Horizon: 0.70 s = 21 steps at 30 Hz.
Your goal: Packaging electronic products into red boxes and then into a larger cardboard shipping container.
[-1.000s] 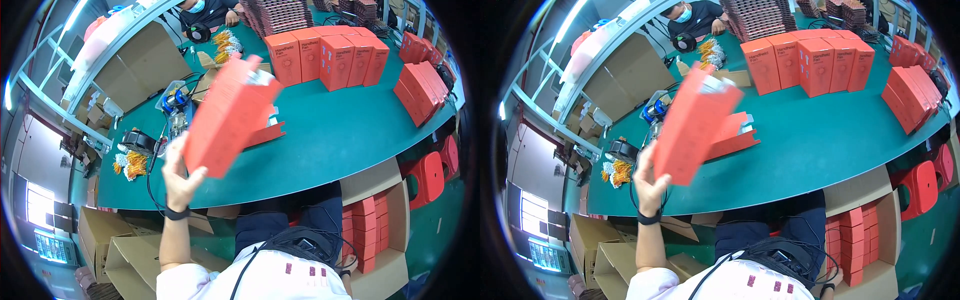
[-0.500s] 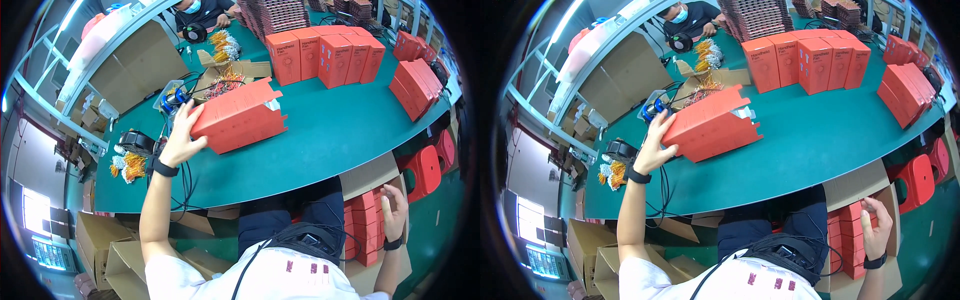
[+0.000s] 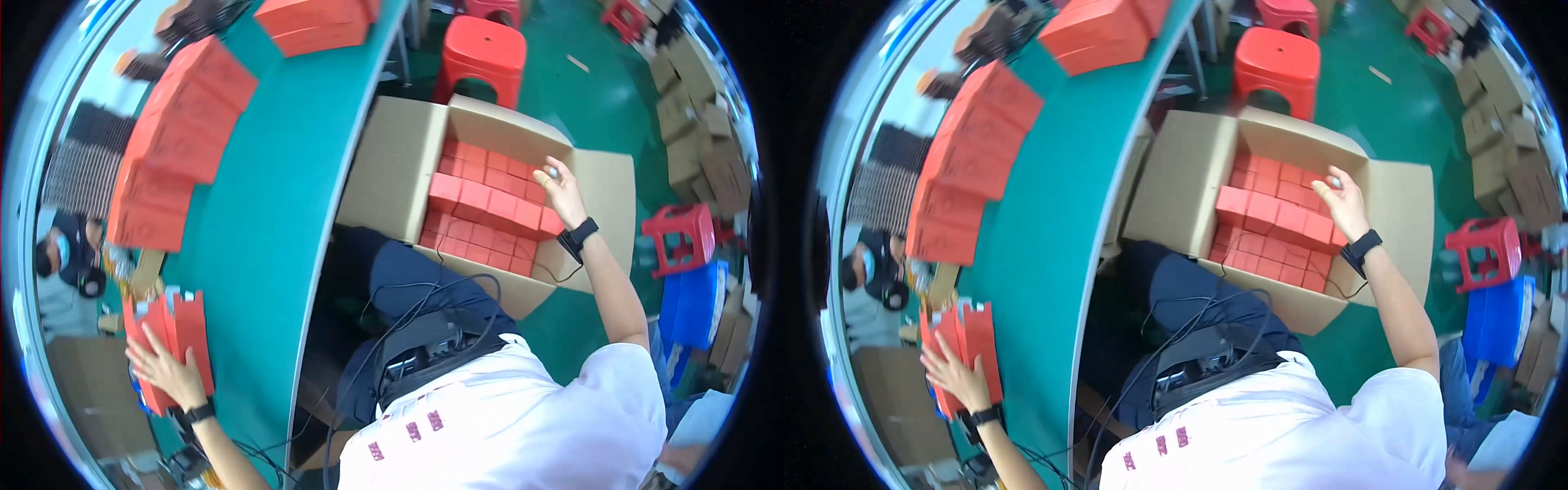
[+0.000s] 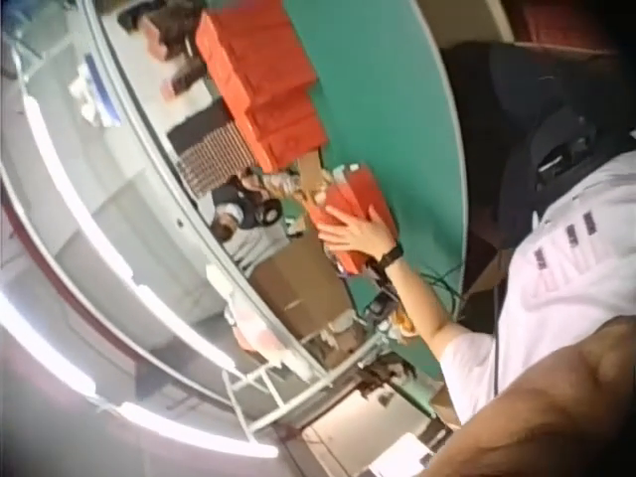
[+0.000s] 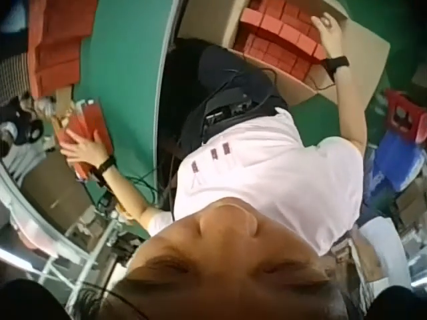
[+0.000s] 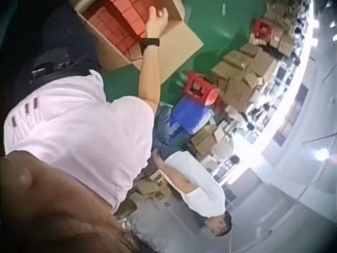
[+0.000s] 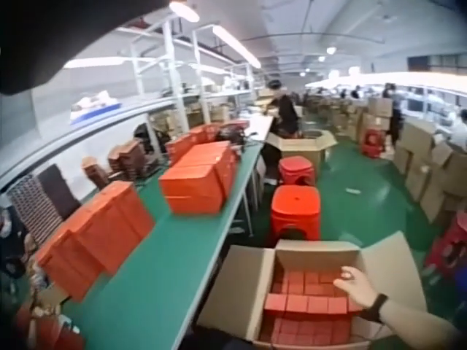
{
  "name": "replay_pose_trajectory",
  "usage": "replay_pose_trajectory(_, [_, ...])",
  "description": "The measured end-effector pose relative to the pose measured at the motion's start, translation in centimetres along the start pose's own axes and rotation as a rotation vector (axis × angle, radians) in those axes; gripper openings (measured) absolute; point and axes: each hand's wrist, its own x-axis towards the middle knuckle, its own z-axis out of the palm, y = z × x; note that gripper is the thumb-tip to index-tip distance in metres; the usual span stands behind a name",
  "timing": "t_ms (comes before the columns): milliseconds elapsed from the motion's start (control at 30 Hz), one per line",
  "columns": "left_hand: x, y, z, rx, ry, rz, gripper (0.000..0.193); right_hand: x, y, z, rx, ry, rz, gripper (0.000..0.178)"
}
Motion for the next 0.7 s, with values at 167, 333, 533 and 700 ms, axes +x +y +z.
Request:
replay_pose_trajectory(167, [1.7, 14.9, -12.8, -0.877, -0.045, 0.59, 0.086, 0.8, 19.1, -4.3, 0.254, 0.171, 0.488, 0.085])
replay_pose_trajectory(333, [-0.2, 36.4, -13.5, -1.754, -1.41, 0.605, 0.076, 0.5, 30.8, -3.5, 0.009, 0.326, 0.755, 0.087])
replay_pose_trajectory(533, [-3.2, 57.1, -4.2, -1.72, -1.697, 0.036, 0.074, 0.9, 26.4, -1.4, -0.231, 0.237, 0.736, 0.09])
replay_pose_trajectory(700, [-4.8, 60.5, 1.4, -1.648, -1.577, 0.331, 0.067, -0.3, 26.1, 0.7, -0.449, 0.168, 0.663, 0.084])
